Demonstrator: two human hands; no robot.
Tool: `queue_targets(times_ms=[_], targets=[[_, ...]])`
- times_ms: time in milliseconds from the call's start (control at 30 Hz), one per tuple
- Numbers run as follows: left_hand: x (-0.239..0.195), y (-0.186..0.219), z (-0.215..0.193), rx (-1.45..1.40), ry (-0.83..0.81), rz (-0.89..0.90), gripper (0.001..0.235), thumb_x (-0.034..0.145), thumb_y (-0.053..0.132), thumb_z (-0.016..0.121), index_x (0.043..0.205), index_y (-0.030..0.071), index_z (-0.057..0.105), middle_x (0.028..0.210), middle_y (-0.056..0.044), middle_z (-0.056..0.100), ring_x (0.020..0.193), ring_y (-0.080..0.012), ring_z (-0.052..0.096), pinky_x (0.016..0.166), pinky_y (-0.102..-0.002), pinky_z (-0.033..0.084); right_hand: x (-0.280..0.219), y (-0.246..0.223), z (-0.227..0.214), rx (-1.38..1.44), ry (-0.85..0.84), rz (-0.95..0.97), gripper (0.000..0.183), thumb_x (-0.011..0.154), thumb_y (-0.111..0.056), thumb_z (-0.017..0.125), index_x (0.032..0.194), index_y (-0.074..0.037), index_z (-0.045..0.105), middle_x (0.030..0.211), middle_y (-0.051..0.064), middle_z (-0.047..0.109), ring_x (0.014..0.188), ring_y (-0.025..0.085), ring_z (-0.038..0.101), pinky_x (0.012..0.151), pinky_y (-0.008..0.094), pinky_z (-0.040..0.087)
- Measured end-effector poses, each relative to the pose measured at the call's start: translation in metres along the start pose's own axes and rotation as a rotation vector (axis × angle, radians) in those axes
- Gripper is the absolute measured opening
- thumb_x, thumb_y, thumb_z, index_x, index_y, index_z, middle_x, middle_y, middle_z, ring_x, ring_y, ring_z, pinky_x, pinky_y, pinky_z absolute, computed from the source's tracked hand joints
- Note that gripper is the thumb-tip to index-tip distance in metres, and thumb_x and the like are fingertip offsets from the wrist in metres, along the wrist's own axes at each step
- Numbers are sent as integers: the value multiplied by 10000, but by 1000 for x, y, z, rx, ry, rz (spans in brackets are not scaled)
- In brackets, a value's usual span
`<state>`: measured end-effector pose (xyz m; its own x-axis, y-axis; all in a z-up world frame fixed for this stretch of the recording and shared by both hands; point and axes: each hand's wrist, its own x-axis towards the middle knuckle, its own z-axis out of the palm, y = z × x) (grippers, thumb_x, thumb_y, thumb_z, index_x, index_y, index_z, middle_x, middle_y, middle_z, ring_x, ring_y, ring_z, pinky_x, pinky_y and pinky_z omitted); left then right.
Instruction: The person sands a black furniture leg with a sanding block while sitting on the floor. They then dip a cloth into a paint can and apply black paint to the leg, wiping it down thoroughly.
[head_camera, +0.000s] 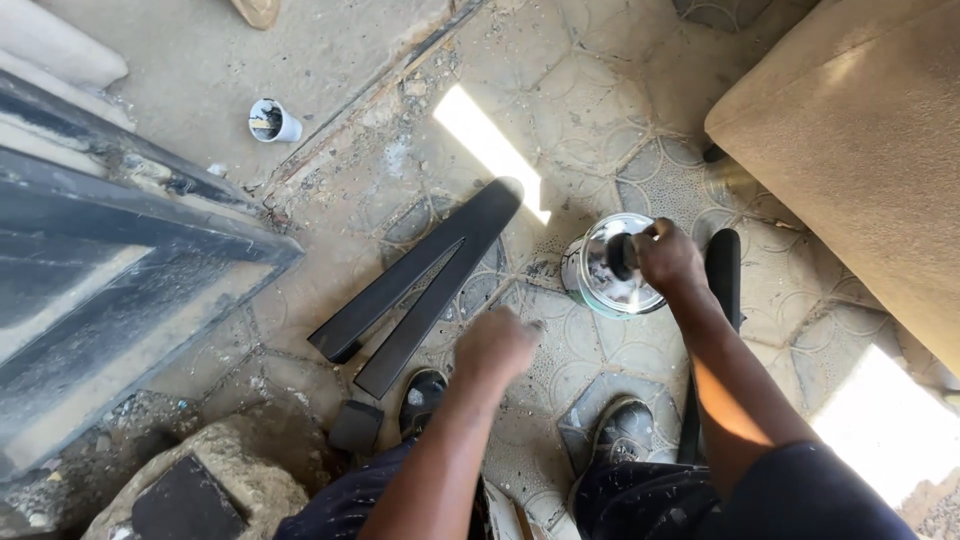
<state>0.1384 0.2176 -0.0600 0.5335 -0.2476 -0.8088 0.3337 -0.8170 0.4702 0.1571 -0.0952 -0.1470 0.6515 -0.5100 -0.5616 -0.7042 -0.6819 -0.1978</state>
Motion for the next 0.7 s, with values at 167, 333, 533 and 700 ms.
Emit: queue_targets(times_ms=[167,333,533,700], targets=[[52,-68,-13,125,278,-244,335,960,233,546,965,-6,780,856,-228,723,795,-332,739,614,-414,533,-49,-52,2,717,-323,79,387,956,-319,469,1125,-39,675,731,195,581,533,285,584,467,346,453],[62,-98,-19,200,287,-387,520,998,304,480,1354,-56,598,1272,-316,665,1210,-470,639,913,-574,511,-80,-72,-23,1056,-512,243,327,983,-318,507,860,-16,521,565,120,401,382,223,449,355,244,286],[101,-136,-3,114,226,-579,613,1083,298,316,1573,-66,274,1565,-343,363,1470,-481,330,1196,-622,231,-51,-21,-18,1089,-417,-15,298,984,-223,572,1075,34,691,555,187,583,398,233,576,319,263,422],[64,-63,-30,20,282,-236,379,988,201,624,1206,-97,711,1091,-322,720,1073,-480,676,914,-553,562,-44,-10,-20,1012,-246,-23,133,946,-112,685,893,9,666,631,91,601,478,136,570,377,200,418]])
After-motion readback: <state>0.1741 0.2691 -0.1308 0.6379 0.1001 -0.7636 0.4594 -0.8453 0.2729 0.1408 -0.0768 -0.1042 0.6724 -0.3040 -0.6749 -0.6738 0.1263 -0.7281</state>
